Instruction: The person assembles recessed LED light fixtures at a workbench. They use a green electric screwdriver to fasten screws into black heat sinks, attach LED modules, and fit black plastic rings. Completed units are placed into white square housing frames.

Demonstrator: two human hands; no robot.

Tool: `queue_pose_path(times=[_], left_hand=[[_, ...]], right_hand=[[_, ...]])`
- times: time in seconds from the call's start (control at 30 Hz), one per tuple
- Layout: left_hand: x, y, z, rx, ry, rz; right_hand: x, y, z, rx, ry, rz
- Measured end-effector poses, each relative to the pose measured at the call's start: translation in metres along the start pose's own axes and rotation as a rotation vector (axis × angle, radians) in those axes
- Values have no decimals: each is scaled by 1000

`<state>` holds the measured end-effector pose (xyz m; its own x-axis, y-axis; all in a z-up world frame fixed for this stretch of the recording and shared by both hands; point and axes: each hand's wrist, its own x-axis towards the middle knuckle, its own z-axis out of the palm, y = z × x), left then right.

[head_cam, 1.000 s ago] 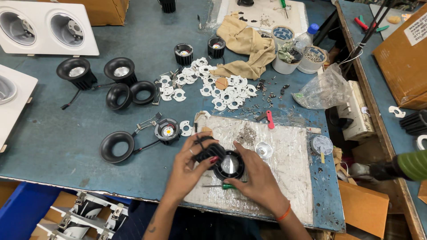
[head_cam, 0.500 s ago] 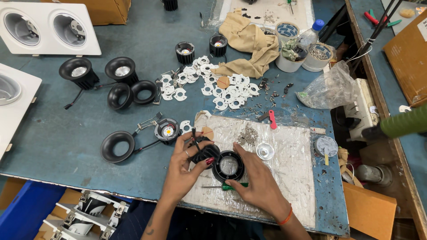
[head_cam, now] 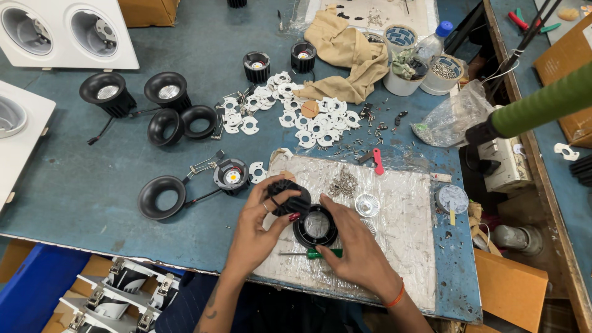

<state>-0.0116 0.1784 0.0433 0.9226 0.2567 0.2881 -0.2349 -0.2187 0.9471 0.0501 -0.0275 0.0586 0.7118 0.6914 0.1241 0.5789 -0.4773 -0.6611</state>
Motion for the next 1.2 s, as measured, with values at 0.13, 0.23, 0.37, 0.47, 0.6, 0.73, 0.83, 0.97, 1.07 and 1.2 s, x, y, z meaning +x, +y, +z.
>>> queue_pose_path(times=[0.13, 0.23, 0.37, 0.47, 0.6, 0.73, 0.83, 0.97, 1.07, 1.2], left_hand=[[-2, -1, -3, -11, 23, -30], [-2, 0, -4, 2, 24, -22], [-2, 3, -4, 20, 17, -3], [-3, 5, -5, 38, 19, -29], [-2, 8, -6, 68, 15, -9], [-4, 9, -5, 76, -70, 42], [-4, 8, 0, -11, -232, -1], [0, 5, 9, 3, -378, -26], [5, 2, 16, 57, -407, 13], [9, -2, 21, 67, -423, 38]], right_hand=[[-1, -1, -1, -7, 7, -57], [-1, -2, -1, -11, 16, -72], [-1, -1, 0, -10, 22, -86], [-1, 0, 1, -27, 17, -93], [-1, 0, 1, -28, 20, -83], [-1, -2, -1, -17, 10, -55], [0, -3, -2, 8, 42, -85], [-5, -3, -4, 74, 63, -54], [-8, 0, -5, 92, 73, -72], [-9, 6, -5, 119, 117, -55]])
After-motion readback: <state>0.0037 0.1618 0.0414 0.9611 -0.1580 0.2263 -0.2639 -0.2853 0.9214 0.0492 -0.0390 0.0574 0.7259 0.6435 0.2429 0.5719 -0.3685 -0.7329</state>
